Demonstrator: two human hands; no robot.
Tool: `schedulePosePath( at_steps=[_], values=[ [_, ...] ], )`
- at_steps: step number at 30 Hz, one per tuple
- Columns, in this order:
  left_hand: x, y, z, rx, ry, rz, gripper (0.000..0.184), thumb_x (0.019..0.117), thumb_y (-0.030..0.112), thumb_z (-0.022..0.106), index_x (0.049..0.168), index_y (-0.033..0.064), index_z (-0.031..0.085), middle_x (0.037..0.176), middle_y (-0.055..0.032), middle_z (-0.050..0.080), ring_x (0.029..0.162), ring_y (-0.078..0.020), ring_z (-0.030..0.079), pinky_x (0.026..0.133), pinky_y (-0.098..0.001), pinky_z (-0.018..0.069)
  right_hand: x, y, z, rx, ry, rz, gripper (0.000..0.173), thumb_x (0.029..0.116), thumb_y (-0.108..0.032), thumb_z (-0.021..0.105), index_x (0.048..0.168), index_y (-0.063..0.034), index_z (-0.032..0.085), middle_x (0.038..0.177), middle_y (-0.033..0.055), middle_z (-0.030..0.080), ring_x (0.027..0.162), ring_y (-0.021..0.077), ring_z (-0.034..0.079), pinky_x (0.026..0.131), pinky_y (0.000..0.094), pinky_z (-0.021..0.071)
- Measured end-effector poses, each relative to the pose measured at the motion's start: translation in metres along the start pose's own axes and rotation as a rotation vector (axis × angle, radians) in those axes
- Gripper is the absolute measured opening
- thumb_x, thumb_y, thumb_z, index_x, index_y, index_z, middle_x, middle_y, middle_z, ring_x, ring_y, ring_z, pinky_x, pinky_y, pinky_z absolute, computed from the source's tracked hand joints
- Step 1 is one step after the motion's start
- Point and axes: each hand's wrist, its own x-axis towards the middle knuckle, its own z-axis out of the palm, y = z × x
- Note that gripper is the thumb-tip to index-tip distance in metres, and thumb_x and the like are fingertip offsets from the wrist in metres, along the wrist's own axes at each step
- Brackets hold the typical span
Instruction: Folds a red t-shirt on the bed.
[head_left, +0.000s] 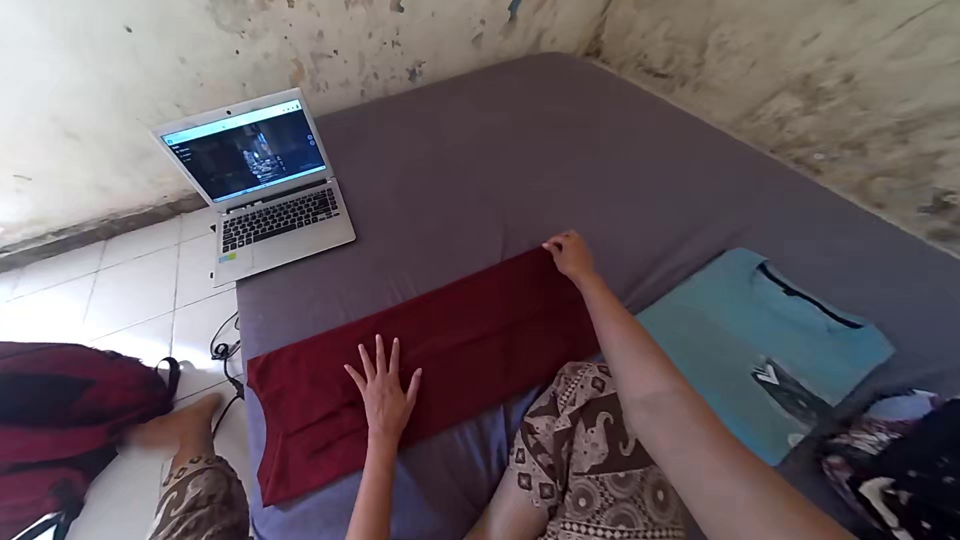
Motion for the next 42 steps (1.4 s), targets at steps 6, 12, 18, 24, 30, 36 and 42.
schedulePosePath(
  at_steps=[6, 12, 18, 24, 30, 36, 42],
  values=[
    [0.009, 0.014, -0.007, 0.017, -0.068, -0.073, 0.078, 0.0929, 0.067, 0.049, 0.150, 0.0146, 0.053, 0.161, -0.0219, 0.037, 0.146, -0.0594, 0.024, 0.105, -0.0863, 0.0054, -0.016, 0.007, 0.002, 0.012, 0.045, 0.082, 0.049, 0.1116, -0.032, 0.039, 0.138, 0.0059, 0.054, 0.144, 0.0328, 0.050, 0.135, 0.0497, 0.048, 0.108, 0.0663, 0.0380],
    [0.060, 0.034, 0.003, -0.026, -0.134, -0.117, 0.074, 0.0991, 0.062, 0.043, 0.156, 0.0146, 0.045, 0.165, -0.0176, 0.030, 0.152, -0.0515, 0.017, 0.112, -0.0797, 0.0000, -0.081, 0.015, -0.008, -0.309, -0.226, 0.153, 0.080, 0.1018, -0.057, 0.052, 0.139, 0.0141, 0.049, 0.133, 0.0388, 0.056, 0.129, 0.0532, 0.052, 0.106, 0.0659, 0.0388],
    [0.059, 0.095, 0.032, -0.115, -0.096, 0.049, 0.074, 0.0997, 0.054, 0.051, 0.152, 0.0015, 0.046, 0.162, -0.0213, 0.034, 0.151, -0.0512, 0.023, 0.112, -0.0803, 0.0061, -0.082, 0.040, -0.019, 0.354, -0.280, 0.194, 0.050, 0.1018, -0.020, 0.065, 0.139, 0.0104, 0.052, 0.140, 0.0343, 0.052, 0.132, 0.0426, 0.049, 0.111, 0.0567, 0.0366],
    [0.013, 0.138, 0.046, -0.307, -0.234, 0.125, 0.064, 0.1042, 0.041, 0.051, 0.156, 0.0047, 0.040, 0.166, -0.0140, 0.029, 0.156, -0.0382, 0.019, 0.118, -0.0723, 0.0011, -0.102, 0.004, -0.053, 0.553, -0.367, 0.236, 0.043, 0.1089, -0.019, 0.044, 0.149, -0.0051, 0.041, 0.131, 0.0179, 0.058, 0.109, 0.0188, 0.060, 0.093, 0.0384, 0.0502],
    [0.032, 0.127, -0.023, -1.018, -0.407, -0.112, 0.058, 0.1125, 0.028, 0.028, 0.156, -0.0096, 0.026, 0.165, -0.0255, 0.023, 0.157, -0.0361, 0.015, 0.126, -0.0566, 0.0014, -0.159, -0.122, -0.097, 0.493, -0.411, -0.112, 0.036, 0.1043, -0.004, 0.047, 0.140, 0.0024, 0.045, 0.111, 0.0066, 0.061, 0.091, -0.0002, 0.062, 0.082, 0.0192, 0.0528],
    [0.019, 0.028, -0.131, -2.007, -0.174, -0.223, 0.089, 0.0984, 0.068, -0.004, 0.158, 0.0106, 0.028, 0.155, -0.0097, 0.047, 0.133, -0.0209, 0.054, 0.104, -0.0402, 0.0471, -0.261, -0.280, -0.051, 0.435, -0.573, -0.502, 0.065, 0.1012, -0.001, 0.058, 0.157, -0.0031, 0.025, 0.134, 0.0203, 0.058, 0.108, 0.0198, 0.064, 0.092, 0.0372, 0.0545],
    [-0.046, -0.145, -0.096, -1.884, 0.585, -0.639, 0.061, 0.1120, 0.038, 0.004, 0.156, 0.0014, 0.027, 0.145, -0.0134, 0.051, 0.127, -0.0120, 0.053, 0.105, -0.0311, 0.0454, -0.308, -0.347, 0.039, 0.333, -0.971, -0.499, 0.067, 0.1075, -0.026, 0.055, 0.162, -0.0130, 0.017, 0.108, 0.0163, 0.066, 0.067, 0.0203, 0.070, 0.061, 0.0341, 0.0614]
  ],
)
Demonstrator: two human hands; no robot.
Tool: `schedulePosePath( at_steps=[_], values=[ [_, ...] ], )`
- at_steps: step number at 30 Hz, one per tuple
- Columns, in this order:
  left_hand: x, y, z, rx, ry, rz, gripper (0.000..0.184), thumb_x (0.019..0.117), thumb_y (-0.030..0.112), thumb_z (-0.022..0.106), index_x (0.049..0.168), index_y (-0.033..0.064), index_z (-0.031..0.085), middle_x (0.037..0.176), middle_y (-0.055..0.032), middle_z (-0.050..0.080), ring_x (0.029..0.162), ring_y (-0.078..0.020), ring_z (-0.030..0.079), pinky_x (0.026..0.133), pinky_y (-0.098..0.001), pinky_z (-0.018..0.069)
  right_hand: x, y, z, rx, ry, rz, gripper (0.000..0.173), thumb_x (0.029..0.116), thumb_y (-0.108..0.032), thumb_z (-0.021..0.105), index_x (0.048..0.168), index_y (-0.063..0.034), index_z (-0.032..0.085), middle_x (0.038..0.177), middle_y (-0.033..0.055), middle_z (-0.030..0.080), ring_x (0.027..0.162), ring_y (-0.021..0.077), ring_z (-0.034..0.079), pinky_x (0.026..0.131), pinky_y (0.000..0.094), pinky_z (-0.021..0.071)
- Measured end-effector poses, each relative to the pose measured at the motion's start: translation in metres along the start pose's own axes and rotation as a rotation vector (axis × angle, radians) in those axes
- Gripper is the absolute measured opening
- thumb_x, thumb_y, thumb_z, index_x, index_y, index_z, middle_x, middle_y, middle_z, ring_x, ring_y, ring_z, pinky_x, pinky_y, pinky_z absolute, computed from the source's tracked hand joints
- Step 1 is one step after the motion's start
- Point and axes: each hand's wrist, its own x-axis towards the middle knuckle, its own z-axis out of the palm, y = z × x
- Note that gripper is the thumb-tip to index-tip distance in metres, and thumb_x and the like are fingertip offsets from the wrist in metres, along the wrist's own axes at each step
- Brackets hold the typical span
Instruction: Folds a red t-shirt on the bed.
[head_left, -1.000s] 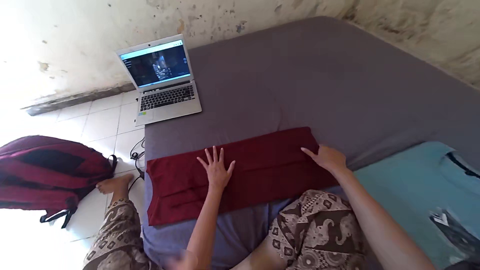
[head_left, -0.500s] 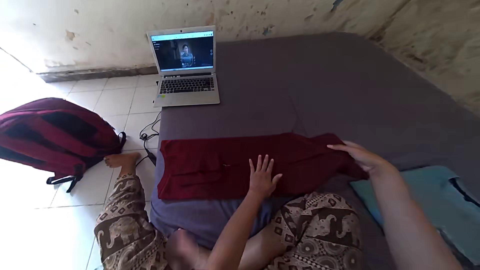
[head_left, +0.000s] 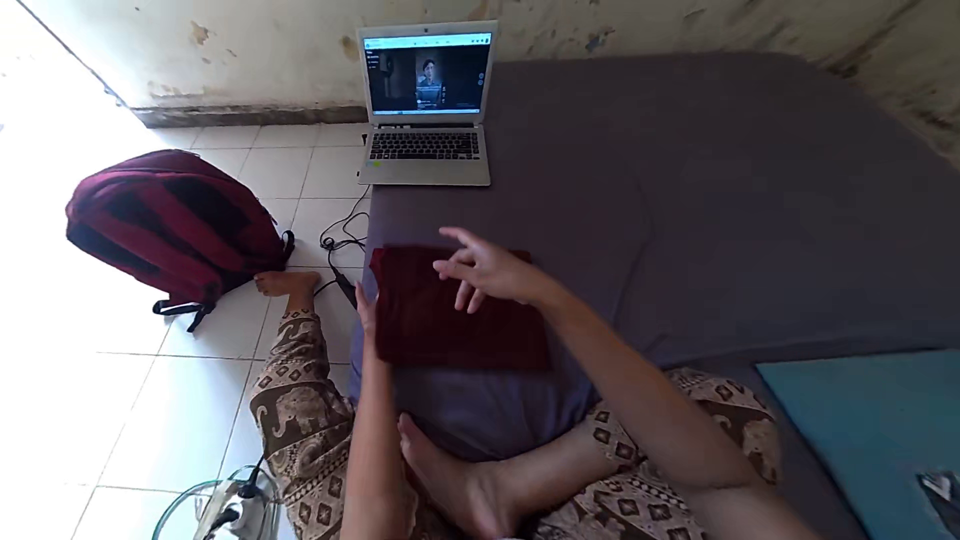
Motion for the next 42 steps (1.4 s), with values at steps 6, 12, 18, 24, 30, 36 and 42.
schedulePosePath(
  at_steps=[6, 12, 18, 24, 30, 36, 42],
  values=[
    [0.011, 0.007, -0.028, 0.207, -0.214, -0.185, 0.051, 0.1061, 0.017, 0.023, 0.156, 0.0084, 0.029, 0.137, -0.0058, 0.060, 0.114, -0.0048, 0.063, 0.095, -0.0254, 0.0532, -0.017, 0.078, -0.016, -0.045, 0.092, 0.157, 0.039, 0.1097, -0.019, 0.048, 0.144, -0.0003, 0.048, 0.110, 0.0137, 0.067, 0.070, 0.0118, 0.066, 0.064, 0.0277, 0.0558],
    [0.014, 0.034, -0.010, 0.429, -0.308, -0.221, 0.084, 0.0893, -0.016, 0.043, 0.162, 0.0204, 0.021, 0.152, -0.0116, 0.045, 0.115, -0.0142, 0.061, 0.093, -0.0336, 0.0537, -0.059, 0.154, -0.017, 0.059, 0.268, 0.298, 0.031, 0.1092, -0.012, 0.047, 0.135, 0.0034, 0.055, 0.100, 0.0090, 0.068, 0.064, 0.0053, 0.060, 0.059, 0.0216, 0.0504],
    [0.031, 0.045, -0.034, 0.534, -0.290, -0.253, 0.053, 0.1070, 0.005, 0.039, 0.158, 0.0142, 0.029, 0.138, -0.0123, 0.056, 0.106, -0.0149, 0.064, 0.090, -0.0354, 0.0546, -0.076, 0.185, -0.002, 0.047, 0.363, 0.356, 0.028, 0.1083, -0.010, 0.049, 0.130, 0.0043, 0.058, 0.092, 0.0076, 0.067, 0.058, 0.0029, 0.053, 0.055, 0.0192, 0.0444],
    [0.004, 0.049, -0.039, 1.051, -0.137, -0.207, 0.050, 0.1075, 0.027, 0.052, 0.144, -0.0068, 0.044, 0.134, -0.0292, 0.058, 0.122, -0.0345, 0.059, 0.105, -0.0485, 0.0452, -0.054, 0.195, 0.038, -0.450, 0.640, 0.015, 0.033, 0.1052, -0.013, 0.053, 0.128, 0.0079, 0.064, 0.115, 0.0273, 0.069, 0.105, 0.0410, 0.067, 0.094, 0.0518, 0.0520],
    [-0.008, 0.053, -0.035, 1.454, -0.260, -0.134, 0.057, 0.1029, 0.018, 0.062, 0.148, -0.0088, 0.038, 0.127, -0.0330, 0.062, 0.121, -0.0432, 0.062, 0.107, -0.0532, 0.0454, -0.008, 0.268, 0.055, -0.853, 0.536, -0.349, 0.056, 0.1058, -0.040, 0.042, 0.151, -0.0088, 0.052, 0.158, 0.0194, 0.044, 0.147, 0.0475, 0.037, 0.116, 0.0738, 0.0191],
    [-0.013, 0.052, -0.037, 1.430, -0.228, -0.152, 0.058, 0.1055, 0.025, 0.057, 0.148, -0.0088, 0.037, 0.126, -0.0331, 0.063, 0.118, -0.0422, 0.063, 0.106, -0.0516, 0.0462, -0.022, 0.280, 0.048, -0.874, 0.440, -0.351, 0.072, 0.0994, -0.058, 0.045, 0.152, -0.0093, 0.050, 0.160, 0.0217, 0.040, 0.148, 0.0495, 0.033, 0.115, 0.0763, 0.0165],
    [-0.024, 0.044, -0.036, 1.442, -0.159, -0.035, 0.051, 0.1054, 0.015, 0.055, 0.146, -0.0120, 0.040, 0.122, -0.0338, 0.064, 0.115, -0.0438, 0.064, 0.104, -0.0520, 0.0468, -0.033, 0.278, 0.052, -0.888, 0.422, -0.512, 0.044, 0.0986, -0.013, 0.058, 0.141, -0.0007, 0.060, 0.150, 0.0183, 0.054, 0.139, 0.0462, 0.048, 0.109, 0.0765, 0.0301]
  ],
)
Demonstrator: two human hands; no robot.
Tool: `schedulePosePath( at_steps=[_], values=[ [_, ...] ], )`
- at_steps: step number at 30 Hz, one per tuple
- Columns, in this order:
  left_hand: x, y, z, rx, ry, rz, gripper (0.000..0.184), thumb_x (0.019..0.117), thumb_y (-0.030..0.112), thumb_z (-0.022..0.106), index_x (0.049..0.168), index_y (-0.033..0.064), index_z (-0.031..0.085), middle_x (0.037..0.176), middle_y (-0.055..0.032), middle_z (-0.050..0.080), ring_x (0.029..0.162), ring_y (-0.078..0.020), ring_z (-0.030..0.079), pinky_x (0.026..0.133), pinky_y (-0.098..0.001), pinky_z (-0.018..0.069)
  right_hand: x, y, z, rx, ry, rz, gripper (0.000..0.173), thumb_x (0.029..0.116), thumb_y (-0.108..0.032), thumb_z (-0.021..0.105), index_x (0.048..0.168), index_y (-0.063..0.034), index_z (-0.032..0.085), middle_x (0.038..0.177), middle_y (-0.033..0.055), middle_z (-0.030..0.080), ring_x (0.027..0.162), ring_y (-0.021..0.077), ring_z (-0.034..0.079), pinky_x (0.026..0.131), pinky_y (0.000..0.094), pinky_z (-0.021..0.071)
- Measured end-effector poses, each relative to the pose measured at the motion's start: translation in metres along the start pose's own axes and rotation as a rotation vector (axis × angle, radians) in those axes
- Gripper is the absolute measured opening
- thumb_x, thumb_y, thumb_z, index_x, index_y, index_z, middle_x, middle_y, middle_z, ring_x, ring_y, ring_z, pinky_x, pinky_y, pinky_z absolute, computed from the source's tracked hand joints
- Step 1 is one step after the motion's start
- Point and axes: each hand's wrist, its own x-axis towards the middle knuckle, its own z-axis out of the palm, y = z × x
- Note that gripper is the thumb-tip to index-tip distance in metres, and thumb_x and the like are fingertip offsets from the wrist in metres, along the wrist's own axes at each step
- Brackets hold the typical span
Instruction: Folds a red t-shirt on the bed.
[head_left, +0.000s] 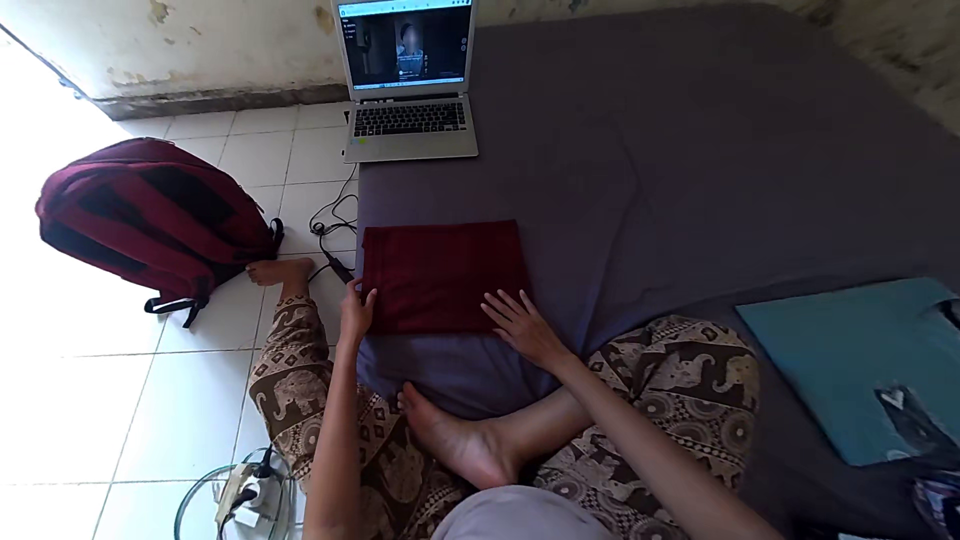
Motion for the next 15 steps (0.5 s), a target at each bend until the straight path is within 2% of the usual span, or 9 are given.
schedulePosePath(
  at_steps=[2, 3, 6, 9, 10, 12, 15],
  values=[
    [-0.003, 0.001, 0.001, 0.002, 0.019, -0.002, 0.051, 0.1049, 0.015, 0.057, 0.146, -0.0109, 0.041, 0.120, -0.0328, 0.065, 0.114, -0.0426, 0.065, 0.103, -0.0512, 0.0473, -0.002, 0.000, 0.001, -0.010, 0.050, -0.023, 0.050, 0.0871, 0.007, 0.057, 0.136, 0.0046, 0.062, 0.146, 0.0200, 0.058, 0.135, 0.0472, 0.053, 0.107, 0.0740, 0.0350],
    [-0.004, 0.002, 0.001, 0.003, 0.021, 0.000, 0.052, 0.1046, 0.016, 0.057, 0.146, -0.0108, 0.041, 0.120, -0.0328, 0.065, 0.113, -0.0426, 0.065, 0.103, -0.0509, 0.0475, -0.004, 0.001, 0.000, -0.006, 0.077, -0.018, 0.050, 0.0855, 0.014, 0.054, 0.134, 0.0059, 0.063, 0.144, 0.0204, 0.059, 0.133, 0.0467, 0.054, 0.108, 0.0714, 0.0367],
    [-0.007, 0.003, 0.000, 0.004, 0.015, 0.014, 0.053, 0.1037, 0.015, 0.059, 0.146, -0.0101, 0.040, 0.121, -0.0324, 0.065, 0.113, -0.0424, 0.065, 0.103, -0.0507, 0.0481, -0.011, 0.004, -0.007, -0.012, 0.155, 0.017, 0.048, 0.0862, 0.020, 0.048, 0.129, 0.0077, 0.067, 0.138, 0.0218, 0.063, 0.131, 0.0453, 0.057, 0.110, 0.0635, 0.0410],
    [-0.010, -0.001, 0.005, 0.032, 0.021, 0.033, 0.052, 0.1037, 0.014, 0.058, 0.146, -0.0104, 0.040, 0.123, -0.0326, 0.064, 0.114, -0.0430, 0.065, 0.102, -0.0512, 0.0486, -0.019, -0.001, -0.013, 0.011, 0.034, 0.089, 0.054, 0.0832, 0.024, 0.050, 0.133, 0.0097, 0.062, 0.144, 0.0241, 0.057, 0.137, 0.0464, 0.051, 0.114, 0.0635, 0.0363],
    [-0.011, 0.001, 0.005, 0.063, 0.027, 0.028, 0.053, 0.1040, 0.015, 0.058, 0.147, -0.0104, 0.039, 0.125, -0.0326, 0.063, 0.115, -0.0435, 0.064, 0.103, -0.0519, 0.0477, -0.019, -0.004, -0.016, 0.038, -0.022, 0.125, 0.056, 0.0821, 0.023, 0.050, 0.136, 0.0098, 0.060, 0.148, 0.0240, 0.054, 0.140, 0.0462, 0.048, 0.116, 0.0646, 0.0327],
    [-0.011, 0.008, 0.005, 0.141, 0.060, -0.003, 0.056, 0.1050, 0.019, 0.056, 0.149, -0.0106, 0.037, 0.131, -0.0322, 0.060, 0.122, -0.0448, 0.060, 0.106, -0.0539, 0.0450, -0.015, -0.010, -0.024, 0.101, -0.034, 0.186, 0.055, 0.0814, 0.010, 0.051, 0.135, 0.0072, 0.062, 0.147, 0.0220, 0.056, 0.140, 0.0454, 0.047, 0.117, 0.0658, 0.0293],
    [-0.002, 0.023, 0.007, 0.204, 0.129, -0.020, 0.055, 0.1065, 0.022, 0.053, 0.148, -0.0118, 0.038, 0.137, -0.0311, 0.056, 0.128, -0.0438, 0.056, 0.110, -0.0533, 0.0422, 0.013, -0.012, -0.042, 0.224, 0.138, 0.316, 0.036, 0.0925, -0.002, 0.051, 0.121, 0.0055, 0.072, 0.130, 0.0219, 0.068, 0.126, 0.0457, 0.060, 0.109, 0.0626, 0.0409]
  ],
)
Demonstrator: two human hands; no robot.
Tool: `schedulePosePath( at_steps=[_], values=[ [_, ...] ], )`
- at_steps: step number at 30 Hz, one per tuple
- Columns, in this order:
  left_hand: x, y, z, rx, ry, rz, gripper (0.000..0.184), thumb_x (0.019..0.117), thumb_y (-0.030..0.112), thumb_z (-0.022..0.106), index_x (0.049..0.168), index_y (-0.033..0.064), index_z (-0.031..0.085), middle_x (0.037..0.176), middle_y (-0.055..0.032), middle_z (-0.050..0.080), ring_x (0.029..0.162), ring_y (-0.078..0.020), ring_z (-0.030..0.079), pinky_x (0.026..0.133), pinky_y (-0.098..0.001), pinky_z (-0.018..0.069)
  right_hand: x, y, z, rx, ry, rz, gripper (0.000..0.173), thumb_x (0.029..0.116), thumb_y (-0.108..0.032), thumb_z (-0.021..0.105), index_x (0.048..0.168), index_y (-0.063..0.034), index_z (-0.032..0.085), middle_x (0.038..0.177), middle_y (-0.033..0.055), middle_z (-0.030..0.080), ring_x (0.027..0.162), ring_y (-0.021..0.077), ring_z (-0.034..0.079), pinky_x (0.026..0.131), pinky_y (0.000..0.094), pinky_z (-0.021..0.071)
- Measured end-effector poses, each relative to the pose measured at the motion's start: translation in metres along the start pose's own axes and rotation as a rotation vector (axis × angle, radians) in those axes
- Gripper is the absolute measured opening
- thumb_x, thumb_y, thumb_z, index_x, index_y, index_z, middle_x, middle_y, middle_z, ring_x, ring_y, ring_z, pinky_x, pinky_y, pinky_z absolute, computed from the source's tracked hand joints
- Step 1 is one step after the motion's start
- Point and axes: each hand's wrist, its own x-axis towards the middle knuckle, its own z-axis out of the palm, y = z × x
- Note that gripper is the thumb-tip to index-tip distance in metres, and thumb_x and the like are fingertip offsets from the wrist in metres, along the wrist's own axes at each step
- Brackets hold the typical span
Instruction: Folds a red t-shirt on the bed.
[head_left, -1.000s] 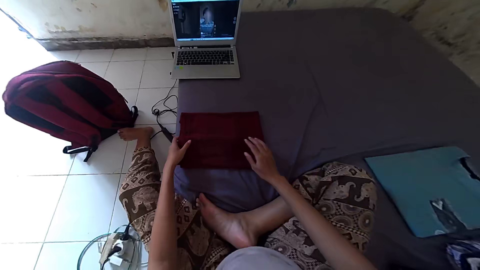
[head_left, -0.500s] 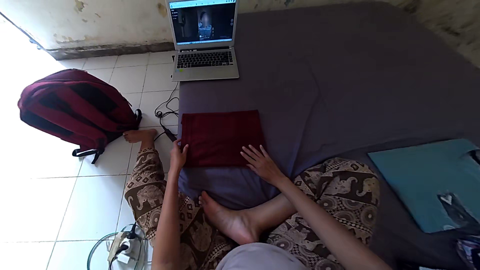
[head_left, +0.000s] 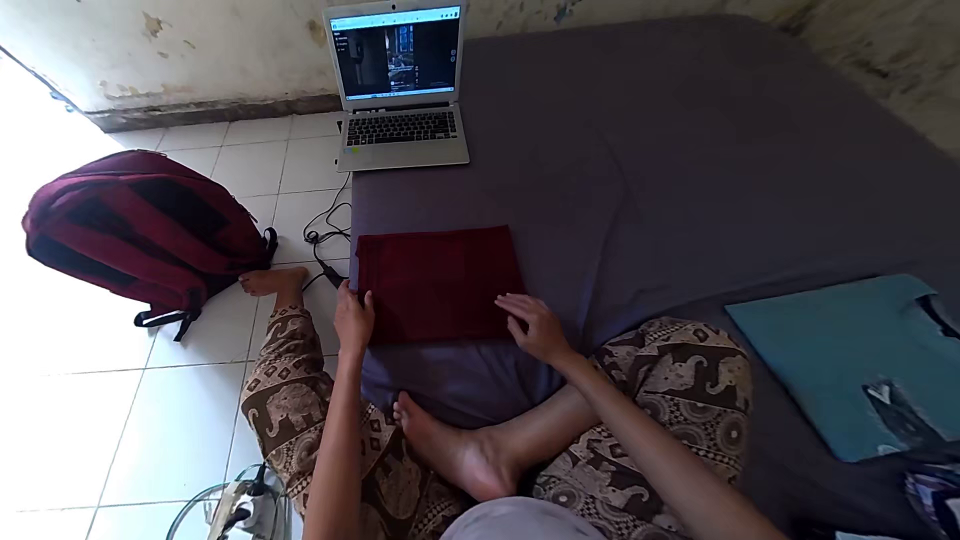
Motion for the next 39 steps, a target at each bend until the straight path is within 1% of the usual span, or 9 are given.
schedulePosePath(
  at_steps=[4, 9, 14, 18, 26, 30, 32, 35, 39],
  values=[
    [0.040, 0.012, 0.002, -0.077, -0.004, -0.018, 0.050, 0.1077, 0.025, 0.051, 0.142, -0.0099, 0.047, 0.129, -0.0318, 0.061, 0.123, -0.0471, 0.058, 0.106, -0.0591, 0.0427, 0.076, 0.006, -0.017, 0.029, 0.023, 0.223, 0.032, 0.1047, -0.002, 0.044, 0.124, 0.0089, 0.067, 0.126, 0.0272, 0.067, 0.121, 0.0444, 0.061, 0.106, 0.0513, 0.0455],
    [0.087, 0.027, 0.012, -0.154, 0.077, -0.083, 0.049, 0.1073, 0.034, 0.051, 0.136, -0.0057, 0.055, 0.122, -0.0284, 0.066, 0.118, -0.0447, 0.062, 0.102, -0.0624, 0.0428, 0.155, 0.048, -0.018, 0.002, -0.089, 0.332, 0.038, 0.1084, -0.007, 0.045, 0.145, 0.0041, 0.052, 0.145, 0.0270, 0.054, 0.128, 0.0437, 0.057, 0.108, 0.0551, 0.0438],
    [0.108, 0.027, 0.022, -0.167, 0.174, -0.056, 0.042, 0.1050, 0.033, 0.057, 0.125, -0.0035, 0.065, 0.118, -0.0288, 0.066, 0.118, -0.0466, 0.058, 0.102, -0.0636, 0.0401, 0.179, 0.065, -0.020, 0.011, -0.186, 0.361, 0.024, 0.1002, -0.011, 0.066, 0.114, 0.0080, 0.069, 0.121, 0.0286, 0.063, 0.111, 0.0442, 0.062, 0.098, 0.0589, 0.0471],
    [0.112, 0.029, 0.024, -0.213, 0.316, 0.017, 0.032, 0.1028, 0.025, 0.061, 0.115, -0.0032, 0.071, 0.115, -0.0281, 0.066, 0.113, -0.0470, 0.059, 0.097, -0.0652, 0.0394, 0.186, 0.071, -0.029, 0.026, -0.313, 0.349, 0.028, 0.1015, -0.013, 0.065, 0.116, 0.0097, 0.068, 0.120, 0.0293, 0.063, 0.111, 0.0423, 0.060, 0.100, 0.0546, 0.0457],
    [0.107, 0.042, 0.027, -0.105, 0.410, -0.138, 0.034, 0.0977, 0.033, 0.069, 0.104, 0.0003, 0.075, 0.104, -0.0212, 0.073, 0.111, -0.0432, 0.063, 0.104, -0.0635, 0.0327, 0.177, 0.068, -0.012, 0.004, -0.162, 0.459, 0.029, 0.1041, -0.019, 0.061, 0.117, 0.0064, 0.068, 0.124, 0.0271, 0.063, 0.117, 0.0426, 0.060, 0.101, 0.0587, 0.0445],
    [0.106, 0.040, 0.032, -0.099, 0.636, 0.041, 0.031, 0.0964, 0.028, 0.070, 0.095, -0.0026, 0.074, 0.092, -0.0215, 0.072, 0.097, -0.0443, 0.064, 0.093, -0.0646, 0.0361, 0.174, 0.064, -0.011, -0.014, -0.056, 0.430, 0.028, 0.1035, -0.017, 0.062, 0.114, 0.0078, 0.069, 0.120, 0.0278, 0.063, 0.115, 0.0441, 0.061, 0.099, 0.0593, 0.0457],
    [0.107, 0.038, 0.033, -0.085, 0.609, 0.026, 0.032, 0.1000, 0.029, 0.065, 0.101, -0.0020, 0.073, 0.097, -0.0221, 0.071, 0.101, -0.0450, 0.063, 0.095, -0.0652, 0.0355, 0.169, 0.063, -0.008, -0.048, 0.010, 0.405, 0.026, 0.1022, -0.015, 0.063, 0.110, 0.0091, 0.069, 0.118, 0.0295, 0.063, 0.118, 0.0470, 0.057, 0.100, 0.0605, 0.0442],
    [0.103, 0.042, 0.036, -0.022, 0.500, -0.028, 0.038, 0.1066, 0.027, 0.052, 0.128, -0.0017, 0.063, 0.129, -0.0284, 0.062, 0.125, -0.0514, 0.052, 0.103, -0.0708, 0.0314, 0.157, 0.045, 0.005, -0.155, 0.081, 0.383, 0.028, 0.1043, -0.012, 0.057, 0.121, 0.0080, 0.066, 0.130, 0.0312, 0.059, 0.128, 0.0496, 0.051, 0.105, 0.0636, 0.0379],
    [0.051, 0.067, 0.072, 0.077, 0.366, 0.392, 0.041, 0.1061, 0.020, 0.046, 0.137, -0.0020, 0.060, 0.150, -0.0224, 0.051, 0.145, -0.0450, 0.038, 0.117, -0.0709, 0.0197, 0.118, 0.009, 0.047, -0.158, 0.187, 0.227, 0.041, 0.1069, -0.021, 0.045, 0.134, 0.0032, 0.064, 0.146, 0.0255, 0.054, 0.141, 0.0469, 0.045, 0.117, 0.0666, 0.0266]
  ],
)
